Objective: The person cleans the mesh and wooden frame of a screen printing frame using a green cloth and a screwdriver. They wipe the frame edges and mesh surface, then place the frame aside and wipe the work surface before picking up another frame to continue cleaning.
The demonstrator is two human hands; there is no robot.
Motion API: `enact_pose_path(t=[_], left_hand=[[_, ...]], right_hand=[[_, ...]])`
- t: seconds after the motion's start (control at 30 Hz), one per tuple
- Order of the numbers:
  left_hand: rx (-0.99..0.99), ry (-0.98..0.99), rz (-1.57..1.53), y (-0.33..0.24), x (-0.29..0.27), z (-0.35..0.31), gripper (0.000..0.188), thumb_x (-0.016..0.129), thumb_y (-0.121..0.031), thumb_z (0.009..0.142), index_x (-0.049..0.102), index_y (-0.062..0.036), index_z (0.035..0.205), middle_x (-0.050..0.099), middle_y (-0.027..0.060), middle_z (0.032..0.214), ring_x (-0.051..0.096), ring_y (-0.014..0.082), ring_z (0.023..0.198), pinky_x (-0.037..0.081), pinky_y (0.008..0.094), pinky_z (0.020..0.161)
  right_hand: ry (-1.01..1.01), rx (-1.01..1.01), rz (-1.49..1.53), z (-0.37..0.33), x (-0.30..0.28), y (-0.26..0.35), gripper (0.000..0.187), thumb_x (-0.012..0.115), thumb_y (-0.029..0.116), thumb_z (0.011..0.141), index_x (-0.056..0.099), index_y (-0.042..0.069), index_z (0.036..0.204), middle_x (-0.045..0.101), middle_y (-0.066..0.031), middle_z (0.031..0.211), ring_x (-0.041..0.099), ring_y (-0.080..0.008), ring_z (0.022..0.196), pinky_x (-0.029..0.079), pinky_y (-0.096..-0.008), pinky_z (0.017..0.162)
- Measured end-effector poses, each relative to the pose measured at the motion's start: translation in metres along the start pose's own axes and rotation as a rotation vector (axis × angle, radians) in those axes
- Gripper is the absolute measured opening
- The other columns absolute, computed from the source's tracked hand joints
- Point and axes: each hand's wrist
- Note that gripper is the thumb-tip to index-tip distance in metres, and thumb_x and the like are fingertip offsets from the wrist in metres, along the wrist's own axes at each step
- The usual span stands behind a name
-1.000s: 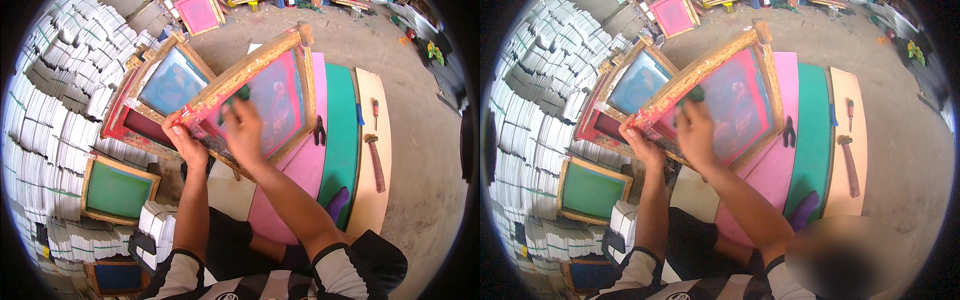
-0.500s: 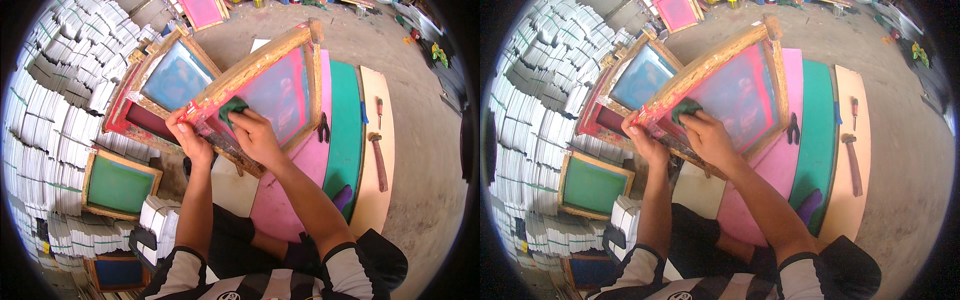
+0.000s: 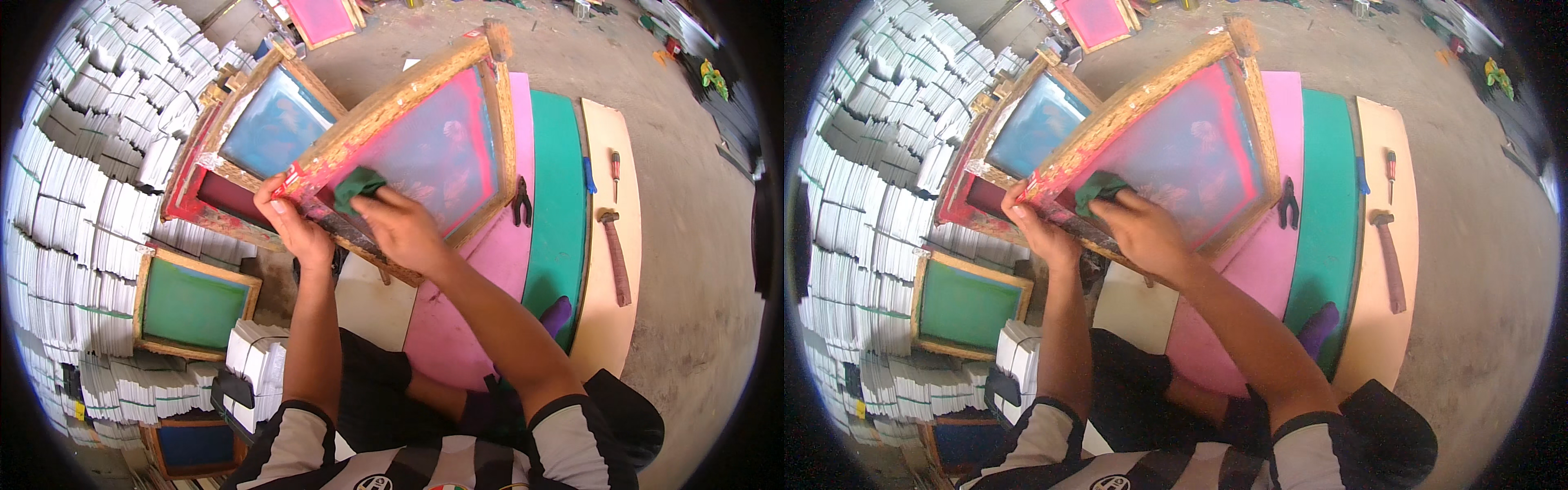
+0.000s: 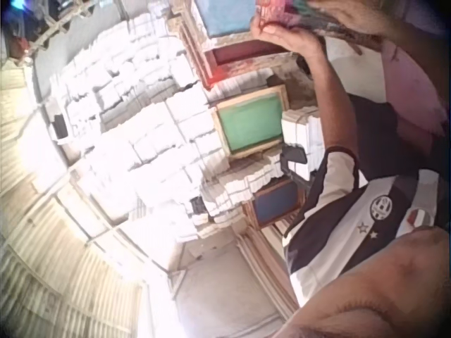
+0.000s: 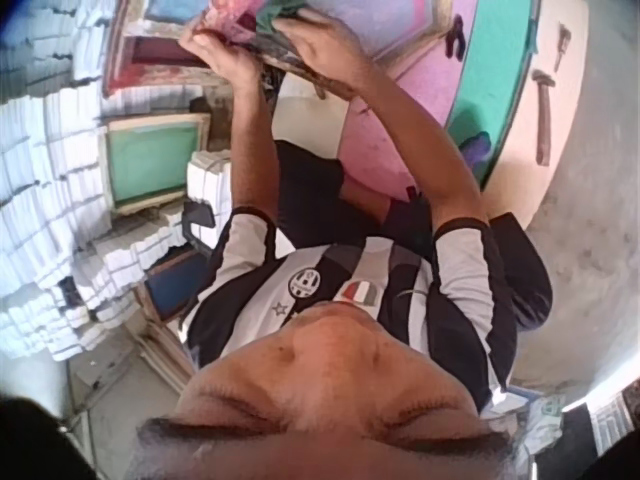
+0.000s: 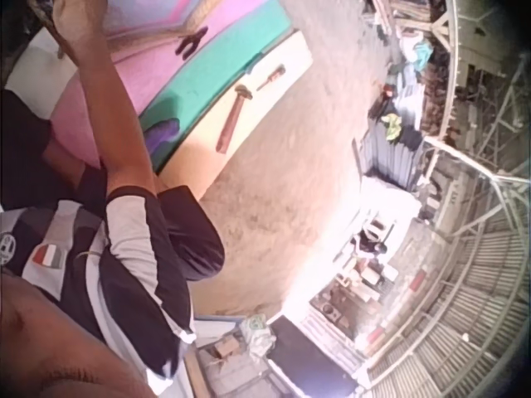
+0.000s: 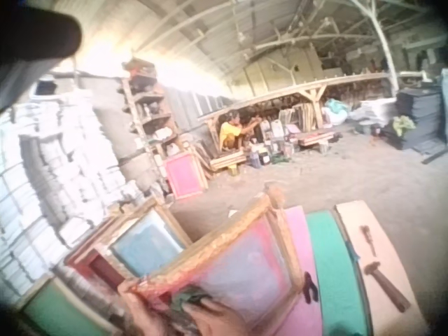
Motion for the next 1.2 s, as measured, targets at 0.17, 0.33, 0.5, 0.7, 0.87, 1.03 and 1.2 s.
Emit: enact_pose_path(t=[0.17,0.33,0.5,0.7,0.87,1.03,1.2], left_hand=[[0.015,0.016,0.039,-0.006,0.0,-0.002,0.042,0.034,-0.042,0.108,0.045,-0.0047,0.123,0.046,0.01,0.121,0.043,0.0187,0.116,0.029,0.0357,0.107],[0.054,0.032,0.031,-0.006,-0.004,-0.003,0.042,0.035,-0.042,0.107,0.045,-0.0045,0.123,0.046,0.0108,0.121,0.043,0.0191,0.116,0.029,0.0359,0.107],[0.067,0.014,0.051,-0.011,-0.001,-0.007,0.044,0.035,-0.044,0.107,0.046,-0.004,0.123,0.047,0.0098,0.119,0.044,0.0192,0.115,0.03,0.0363,0.106],[0.079,0.02,0.078,-0.008,-0.003,-0.01,0.047,0.031,-0.046,0.108,0.046,-0.0047,0.124,0.047,0.0099,0.121,0.044,0.0204,0.118,0.031,0.0388,0.108],[0.064,0.033,-0.002,-0.013,-0.003,-0.018,0.047,0.032,-0.047,0.107,0.046,-0.0051,0.124,0.046,0.01,0.122,0.044,0.021,0.119,0.031,0.0393,0.108],[0.055,0.047,-0.01,-0.019,-0.006,-0.022,0.049,0.033,-0.049,0.107,0.045,-0.0052,0.124,0.044,0.0101,0.122,0.043,0.0212,0.119,0.03,0.0395,0.109],[0.061,0.055,0.015,-0.021,0.005,-0.021,0.049,0.032,-0.049,0.107,0.044,-0.0051,0.124,0.044,0.0099,0.122,0.043,0.0208,0.119,0.031,0.0392,0.109]], right_hand=[[0.14,-0.056,-0.259,-0.08,0.022,-0.056,0.032,0.065,0.012,0.084,0.067,0.013,0.116,0.059,-0.0104,0.095,0.063,-0.0315,0.078,0.054,-0.0413,0.066],[0.16,0.124,-0.209,-0.099,0.015,-0.059,0.029,0.068,0.015,0.085,0.067,0.009,0.113,0.061,-0.0105,0.094,0.064,-0.0307,0.078,0.055,-0.0405,0.065],[-0.081,-0.012,-0.148,-0.059,0.027,-0.032,0.03,0.069,0.017,0.083,0.067,0.005,0.11,0.059,-0.0127,0.092,0.065,-0.0327,0.079,0.055,-0.0423,0.066],[0.095,-0.095,-0.474,-0.107,0.007,-0.067,0.023,0.073,0.012,0.072,0.069,0.008,0.094,0.053,-0.0085,0.085,0.063,-0.0275,0.079,0.054,-0.037,0.06],[-0.113,-0.625,-0.493,0.005,-0.041,-0.006,0.022,0.071,0.015,0.071,0.069,0.01,0.092,0.055,-0.0071,0.085,0.06,-0.0257,0.079,0.054,-0.0379,0.065],[-0.076,-0.657,-0.677,0.044,-0.064,-0.037,0.016,0.066,0.018,0.075,0.066,0.011,0.089,0.052,-0.0061,0.084,0.056,-0.0248,0.083,0.049,-0.0365,0.07],[-0.389,-0.123,-0.855,0.041,-0.125,-0.099,0.018,0.065,0.003,0.077,0.062,0.004,0.094,0.053,-0.0126,0.085,0.057,-0.0331,0.083,0.05,-0.0431,0.071]])
Point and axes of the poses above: each hand's wrist, its own z-axis towards the middle knuckle, its own x-axis out of the palm, y = z × x
